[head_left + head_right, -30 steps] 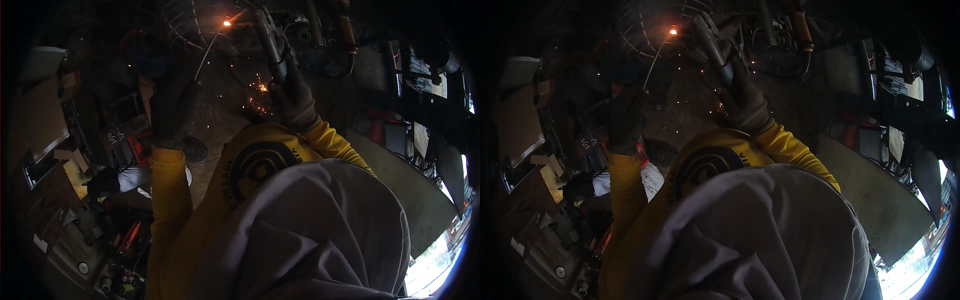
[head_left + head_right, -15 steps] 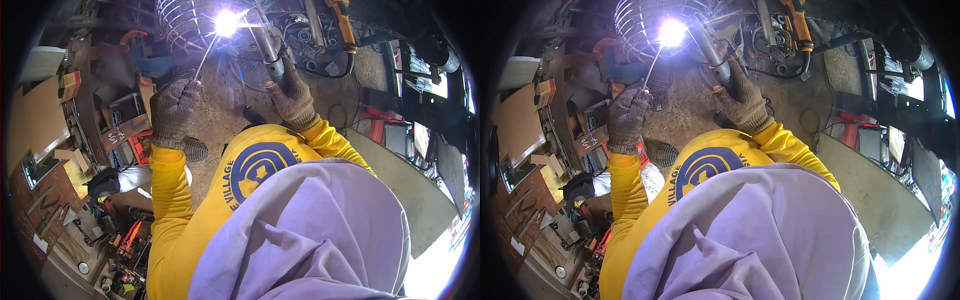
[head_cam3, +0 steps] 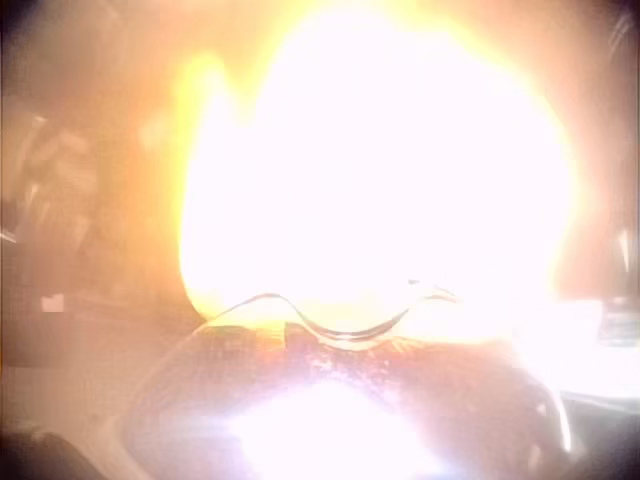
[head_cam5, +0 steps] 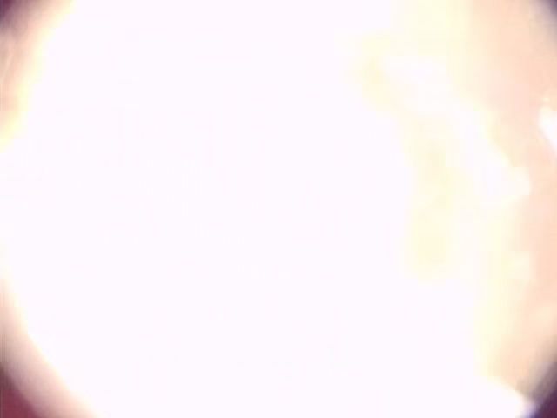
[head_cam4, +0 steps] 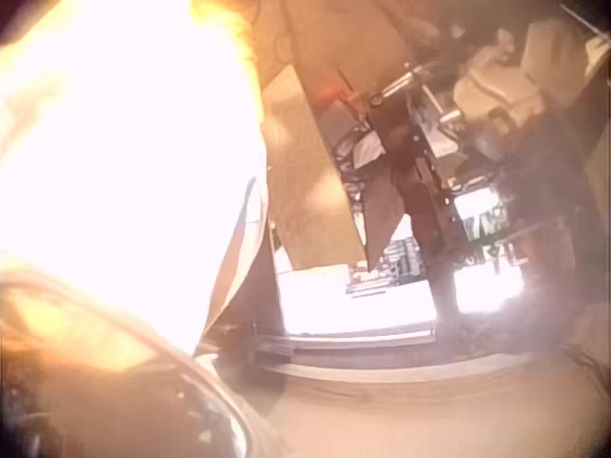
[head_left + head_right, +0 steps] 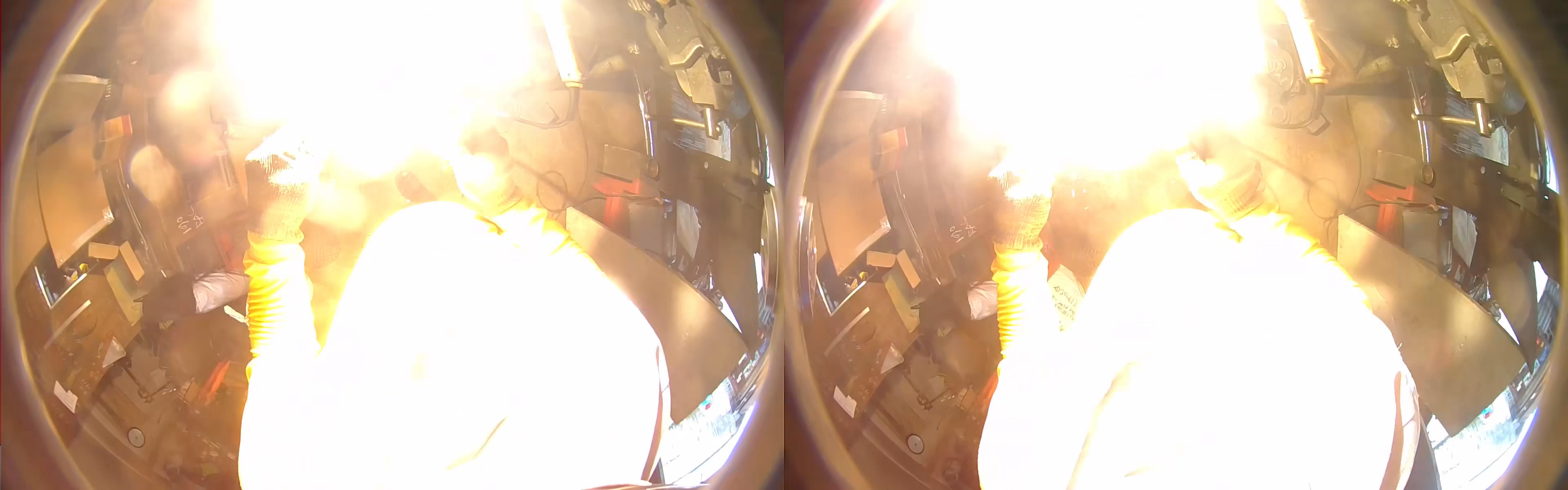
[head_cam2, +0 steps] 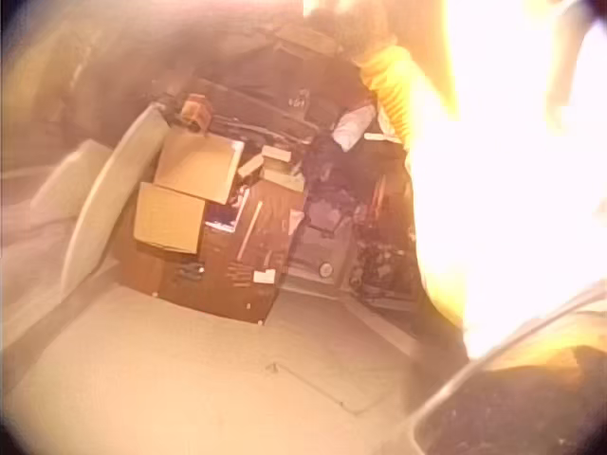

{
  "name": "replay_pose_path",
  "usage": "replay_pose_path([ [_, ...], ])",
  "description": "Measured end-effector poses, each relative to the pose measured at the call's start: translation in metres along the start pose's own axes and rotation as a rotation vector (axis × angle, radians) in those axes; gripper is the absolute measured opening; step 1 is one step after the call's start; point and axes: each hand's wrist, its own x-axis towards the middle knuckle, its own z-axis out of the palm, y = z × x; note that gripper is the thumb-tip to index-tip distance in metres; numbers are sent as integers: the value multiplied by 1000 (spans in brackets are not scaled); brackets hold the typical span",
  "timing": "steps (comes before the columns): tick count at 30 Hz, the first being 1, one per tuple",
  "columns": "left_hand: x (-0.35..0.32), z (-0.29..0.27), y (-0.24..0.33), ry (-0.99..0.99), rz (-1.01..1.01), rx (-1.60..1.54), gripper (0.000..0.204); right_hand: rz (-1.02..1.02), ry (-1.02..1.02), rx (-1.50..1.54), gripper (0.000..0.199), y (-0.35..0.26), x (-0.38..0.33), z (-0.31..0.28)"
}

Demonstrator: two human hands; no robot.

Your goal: The person welds points on a wire cage structure using a welding rod and then uses a hammer to knock off slag and strike a large metal pipe part.

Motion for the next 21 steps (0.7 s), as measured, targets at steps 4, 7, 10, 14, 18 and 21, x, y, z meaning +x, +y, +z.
replay_pose_path([
  [4,4,0,-9,55,63,48,31,-38,23,-87,75,-1,1,-5],
  [7,5,0,-13,76,156,69,31,-47,11,-131,76,-11,1,-3],
  [10,6,-1,-4,52,147,2,28,-218,-45,-382,76,-7,3,-8],
  [14,6,0,-6,55,127,1,30,-71,-35,-378,78,7,4,-8],
  [18,6,0,-12,48,152,97,31,7,-23,-319,79,7,3,-5],
  [21,6,0,-6,31,119,64,32,17,-21,-340,79,6,3,-4],
])
